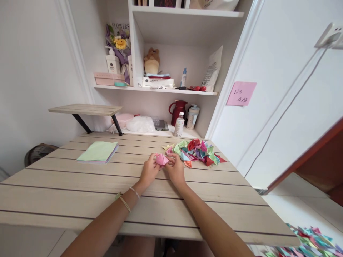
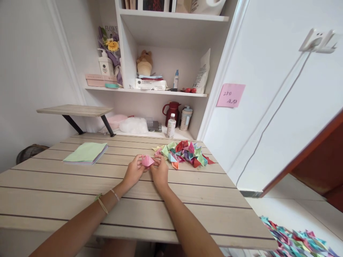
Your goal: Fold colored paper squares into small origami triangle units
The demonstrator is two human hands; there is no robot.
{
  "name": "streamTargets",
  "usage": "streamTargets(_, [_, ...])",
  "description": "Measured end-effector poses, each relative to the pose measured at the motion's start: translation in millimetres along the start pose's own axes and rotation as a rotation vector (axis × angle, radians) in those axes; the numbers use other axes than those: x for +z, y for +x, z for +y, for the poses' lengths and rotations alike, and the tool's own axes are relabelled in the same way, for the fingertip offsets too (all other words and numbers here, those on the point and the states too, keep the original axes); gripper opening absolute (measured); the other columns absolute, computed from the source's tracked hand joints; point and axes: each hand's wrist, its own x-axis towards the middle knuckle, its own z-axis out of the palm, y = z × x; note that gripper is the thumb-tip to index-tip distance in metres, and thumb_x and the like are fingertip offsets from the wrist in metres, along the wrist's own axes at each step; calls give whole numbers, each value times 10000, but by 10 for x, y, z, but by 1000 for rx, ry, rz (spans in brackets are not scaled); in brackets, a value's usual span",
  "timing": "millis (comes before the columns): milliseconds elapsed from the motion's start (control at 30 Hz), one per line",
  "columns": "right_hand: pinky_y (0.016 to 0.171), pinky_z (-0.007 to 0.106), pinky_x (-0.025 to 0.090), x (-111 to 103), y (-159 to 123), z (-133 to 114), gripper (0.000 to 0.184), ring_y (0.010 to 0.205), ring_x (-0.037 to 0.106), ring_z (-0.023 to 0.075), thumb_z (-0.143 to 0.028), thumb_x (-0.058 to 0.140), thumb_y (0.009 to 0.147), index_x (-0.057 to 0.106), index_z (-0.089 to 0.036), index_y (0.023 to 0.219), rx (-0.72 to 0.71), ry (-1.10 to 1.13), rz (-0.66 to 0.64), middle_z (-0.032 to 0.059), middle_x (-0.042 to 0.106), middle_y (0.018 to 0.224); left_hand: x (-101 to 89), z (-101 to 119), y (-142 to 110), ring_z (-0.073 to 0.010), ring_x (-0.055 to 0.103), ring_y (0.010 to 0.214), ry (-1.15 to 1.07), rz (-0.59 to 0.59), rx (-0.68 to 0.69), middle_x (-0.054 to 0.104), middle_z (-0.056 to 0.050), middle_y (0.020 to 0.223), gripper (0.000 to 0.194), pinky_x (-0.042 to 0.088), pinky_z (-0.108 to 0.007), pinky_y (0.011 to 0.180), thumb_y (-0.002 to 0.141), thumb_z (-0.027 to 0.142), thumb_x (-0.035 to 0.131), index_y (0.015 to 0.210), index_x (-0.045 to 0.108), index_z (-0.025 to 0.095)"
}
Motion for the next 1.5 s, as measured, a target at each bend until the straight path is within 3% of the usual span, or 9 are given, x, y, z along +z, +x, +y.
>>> streamTargets(233, [622,270,521,-16,2,-6,387,790,625,177,-146,574,597,476,-171,970,-23,25,-2,86,619,962,-15,22,8,-163,641,716,13,66,10,646,-74,898,430,517,-272,606,677,121,543,1092,449,184])
streamTargets(467, [673,301,515,-27,36,7,352,780,622,174,-193,585,633,489,-155,970,-36,26,9,103,614,970,-45,13,51,-188,625,800,27,48,32,645,-102,923,241,506,-310,704,675,188,596,911,572,146])
streamTargets(633, [694,309,511,-45,52,19,401,795,615,178,-204,641,602,494,-154,972,-40,36,16,105,613,983,-53,16,56,-182,625,765,-12,43,-38,641,-90,932,338,514,-284,635,661,218,618,991,561,165])
streamTargets(867, [607,308,514,-85,72,44,438,670,632,178,-267,667,592,502,-161,984,125,119,-22,75,651,856,-52,123,64,-157,612,740,-152,13,-161,630,-62,897,519,513,-277,642,630,255,663,1112,487,175])
streamTargets(1067, [526,264,486,-133,82,-12,323,577,608,157,-276,686,567,593,-131,841,279,195,-175,36,649,666,-103,238,42,-190,537,1010,-37,-40,-16,586,-77,1063,533,433,-304,846,646,259,655,1144,471,199])
streamTargets(1167, [541,273,491,-166,85,-53,331,587,616,167,-257,704,538,604,-128,827,309,253,-244,31,652,649,-125,262,46,-194,536,1002,10,-37,2,594,-68,1043,463,417,-310,861,634,269,659,1070,529,184])
streamTargets(1333, [570,292,506,-201,88,-65,502,618,632,177,-188,717,494,547,-141,964,319,201,-126,40,664,749,-122,276,37,-179,586,825,52,-44,6,605,-66,957,415,469,-291,730,608,298,674,981,565,152])
streamTargets(1500, [502,281,508,-159,72,-18,528,555,611,160,-206,719,493,509,-161,976,290,223,-58,6,629,701,-86,328,-5,-160,571,785,199,46,159,569,-58,948,364,470,-262,682,592,316,688,917,599,180])
